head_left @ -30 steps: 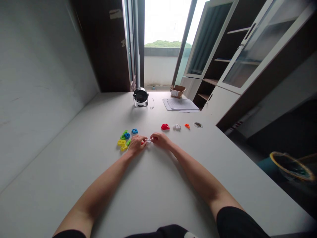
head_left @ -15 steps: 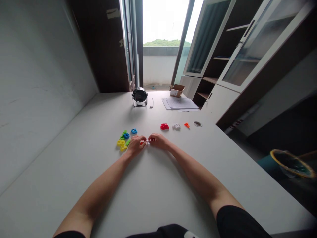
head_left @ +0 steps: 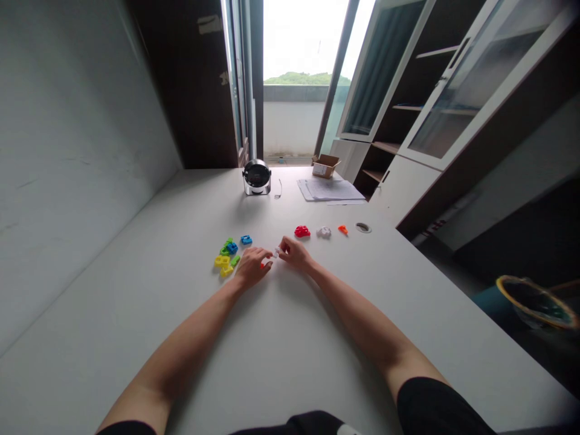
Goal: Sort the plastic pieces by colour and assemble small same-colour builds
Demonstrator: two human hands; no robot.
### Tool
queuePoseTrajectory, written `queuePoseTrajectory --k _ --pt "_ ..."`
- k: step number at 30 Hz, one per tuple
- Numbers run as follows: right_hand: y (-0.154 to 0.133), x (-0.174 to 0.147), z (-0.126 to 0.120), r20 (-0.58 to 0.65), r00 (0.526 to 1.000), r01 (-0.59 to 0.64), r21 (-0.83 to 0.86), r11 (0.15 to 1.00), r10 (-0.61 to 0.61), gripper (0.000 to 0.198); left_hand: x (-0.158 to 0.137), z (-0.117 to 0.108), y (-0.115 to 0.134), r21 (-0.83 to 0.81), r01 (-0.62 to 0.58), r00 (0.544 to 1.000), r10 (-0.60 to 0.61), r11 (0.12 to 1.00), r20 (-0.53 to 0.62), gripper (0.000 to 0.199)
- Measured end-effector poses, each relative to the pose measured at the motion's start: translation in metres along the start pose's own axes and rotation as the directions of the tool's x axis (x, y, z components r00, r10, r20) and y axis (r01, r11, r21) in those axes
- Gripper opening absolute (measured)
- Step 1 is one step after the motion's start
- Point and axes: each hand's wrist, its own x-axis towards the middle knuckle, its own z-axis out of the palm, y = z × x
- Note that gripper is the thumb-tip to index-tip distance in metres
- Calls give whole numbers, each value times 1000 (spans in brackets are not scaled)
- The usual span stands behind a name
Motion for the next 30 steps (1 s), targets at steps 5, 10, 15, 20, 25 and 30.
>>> queuePoseTrajectory --k 5,10,15,20,25,30 --pt "-10 -2 2 -6 998 56 -15 998 -56 21 1 -1 0 16 3 1000 -3 1000 -23 10" --pt "-14 -3 6 0 999 45 -14 999 -45 21 1 -2 1 18 24 999 -24 1000 -47 11" --pt "-14 -4 7 31 997 73 64 995 -75 16 2 -2 0 5 77 994 -76 997 -75 11" --pt "-11 -3 9 111 989 85 108 990 -97 31 2 -3 -2 -17 154 984 -155 988 -88 15" --pt "-9 -2 8 129 985 97 137 986 -115 29 3 -4 -2 -25 164 984 -165 986 -70 18" --pt "-7 -2 7 123 985 107 140 984 -124 27 3 -2 -4 -38 162 985 -164 986 -56 20"
